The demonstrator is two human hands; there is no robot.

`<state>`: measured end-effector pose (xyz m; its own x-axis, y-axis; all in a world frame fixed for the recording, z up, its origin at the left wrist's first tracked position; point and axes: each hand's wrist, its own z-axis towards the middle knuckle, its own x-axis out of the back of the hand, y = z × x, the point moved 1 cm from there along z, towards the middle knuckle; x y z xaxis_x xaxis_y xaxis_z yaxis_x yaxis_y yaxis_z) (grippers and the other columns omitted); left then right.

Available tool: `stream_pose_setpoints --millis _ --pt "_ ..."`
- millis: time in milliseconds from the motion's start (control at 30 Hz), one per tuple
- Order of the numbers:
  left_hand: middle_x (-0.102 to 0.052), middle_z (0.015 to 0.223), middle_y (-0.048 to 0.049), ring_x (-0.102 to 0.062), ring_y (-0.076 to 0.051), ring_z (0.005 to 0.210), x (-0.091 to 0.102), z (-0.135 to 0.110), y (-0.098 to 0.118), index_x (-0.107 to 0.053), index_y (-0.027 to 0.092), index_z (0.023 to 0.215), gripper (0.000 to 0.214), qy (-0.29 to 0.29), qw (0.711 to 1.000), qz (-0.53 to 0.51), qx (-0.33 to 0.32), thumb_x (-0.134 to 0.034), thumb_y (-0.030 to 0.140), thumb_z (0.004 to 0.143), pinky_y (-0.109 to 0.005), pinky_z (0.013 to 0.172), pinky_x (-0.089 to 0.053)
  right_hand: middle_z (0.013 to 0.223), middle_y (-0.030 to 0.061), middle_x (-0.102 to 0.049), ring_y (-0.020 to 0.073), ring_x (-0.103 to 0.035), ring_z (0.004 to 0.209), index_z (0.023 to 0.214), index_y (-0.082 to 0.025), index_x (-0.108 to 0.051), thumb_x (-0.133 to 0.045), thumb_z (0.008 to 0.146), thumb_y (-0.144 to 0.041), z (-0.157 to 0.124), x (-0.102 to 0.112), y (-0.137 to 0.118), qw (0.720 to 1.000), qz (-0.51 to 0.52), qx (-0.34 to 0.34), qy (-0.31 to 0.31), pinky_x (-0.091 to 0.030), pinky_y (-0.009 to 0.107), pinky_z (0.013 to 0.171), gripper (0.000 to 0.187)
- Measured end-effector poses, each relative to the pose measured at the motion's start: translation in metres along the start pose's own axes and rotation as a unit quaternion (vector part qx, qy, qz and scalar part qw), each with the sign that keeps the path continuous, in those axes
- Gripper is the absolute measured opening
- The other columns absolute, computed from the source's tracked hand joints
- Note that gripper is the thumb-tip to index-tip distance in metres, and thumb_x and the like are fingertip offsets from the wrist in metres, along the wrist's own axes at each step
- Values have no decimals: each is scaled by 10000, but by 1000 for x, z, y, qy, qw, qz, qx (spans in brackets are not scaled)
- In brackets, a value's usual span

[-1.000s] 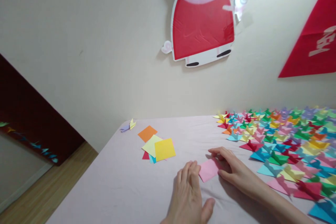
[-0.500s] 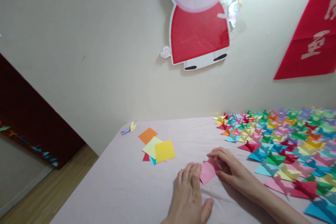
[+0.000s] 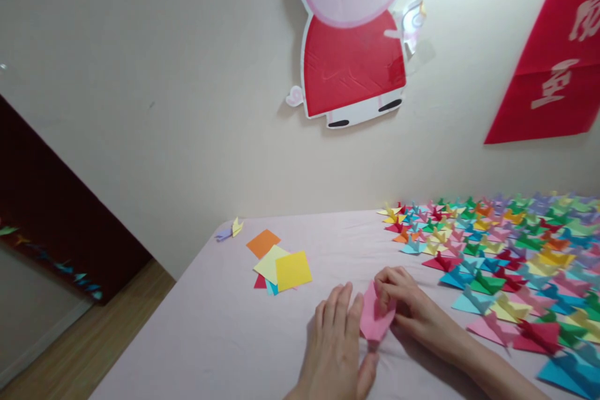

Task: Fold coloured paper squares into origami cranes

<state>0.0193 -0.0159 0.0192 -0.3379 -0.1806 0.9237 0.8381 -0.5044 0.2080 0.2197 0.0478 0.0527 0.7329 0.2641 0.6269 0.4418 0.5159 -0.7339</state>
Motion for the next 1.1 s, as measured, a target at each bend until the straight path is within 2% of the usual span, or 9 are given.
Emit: stream_pose_setpoints --millis 100,233,367,533,633,733,900,1000,1100 --pt "-303 1590 -113 -270 -311 1441 5 3 -1 -306 153 1517 698 27 997 44 -55 -559 364 901 -464 1091 -355 955 60 -592 260 -505 1001 661 -217 -573 -520 786 -120 1 0 0 1000 -9 19 9 -425 440 908 167" --pt "-319 1582 -117 -282 -295 1434 11 7 2 -358 117 1485 660 58 990 90 -93 -539 424 930 -443 1054 -381 1082 74 -620 287 -485 1085 666 -227 -619 -526 820 -156 2 -1 5 998 -47 24 37 -413 477 945 194" --pt "-471 1495 -95 -392 -283 1366 8 9 2 -542 157 1315 515 55 990 77 -104 -550 492 924 -432 1033 -382 1149 79 -630 297 -477 1115 699 -242 -661 -512 844 -177 2 -4 11 995 -83 39 45 -418 484 955 217" --pt "-643 1286 -82 -569 -247 1154 1 11 -3 -591 173 1203 429 35 994 32 -94 -563 495 921 -416 979 -397 1145 79 -642 299 -486 1109 776 -249 -702 -492 855 -114 2 -3 19 978 -184 40 84 -402 467 931 262" --pt "-655 1238 -86 -597 -240 1073 1 12 -2 -580 164 1201 432 37 994 32 -96 -584 482 909 -418 958 -399 1009 72 -673 275 -531 975 794 -257 -718 -532 866 -121 3 0 15 966 -249 31 61 -402 427 855 242" --pt "-661 1190 -81 -604 -236 1018 5 14 0 -568 164 1209 418 41 994 31 -95 -595 448 903 -419 942 -401 930 62 -688 257 -546 884 860 -253 -721 -594 782 -67 -1 1 4 954 -297 41 9 -393 404 820 238" --pt "-660 1051 -39 -592 -219 964 13 21 2 -585 196 1115 266 19 997 -1 -71 -626 326 887 -416 945 -396 1018 47 -711 235 -577 910 972 -258 -686 -582 778 -61 -19 1 -14 961 -265 69 -46 -406 373 844 295" --pt "-649 960 -15 -584 -212 925 18 29 4 -608 207 973 89 20 998 -12 -59 -609 250 895 -423 941 -397 963 50 -710 227 -592 894 908 -247 -676 -568 897 -219 -25 3 -16 972 -226 34 -49 -419 362 832 113" --pt "-648 904 -15 -581 -216 879 22 38 5 -603 200 859 45 25 999 -30 -30 -583 191 898 -430 902 -416 888 46 -706 219 -609 865 799 -233 -660 -479 966 -327 -20 3 -9 983 -181 -16 -19 -428 352 826 264"
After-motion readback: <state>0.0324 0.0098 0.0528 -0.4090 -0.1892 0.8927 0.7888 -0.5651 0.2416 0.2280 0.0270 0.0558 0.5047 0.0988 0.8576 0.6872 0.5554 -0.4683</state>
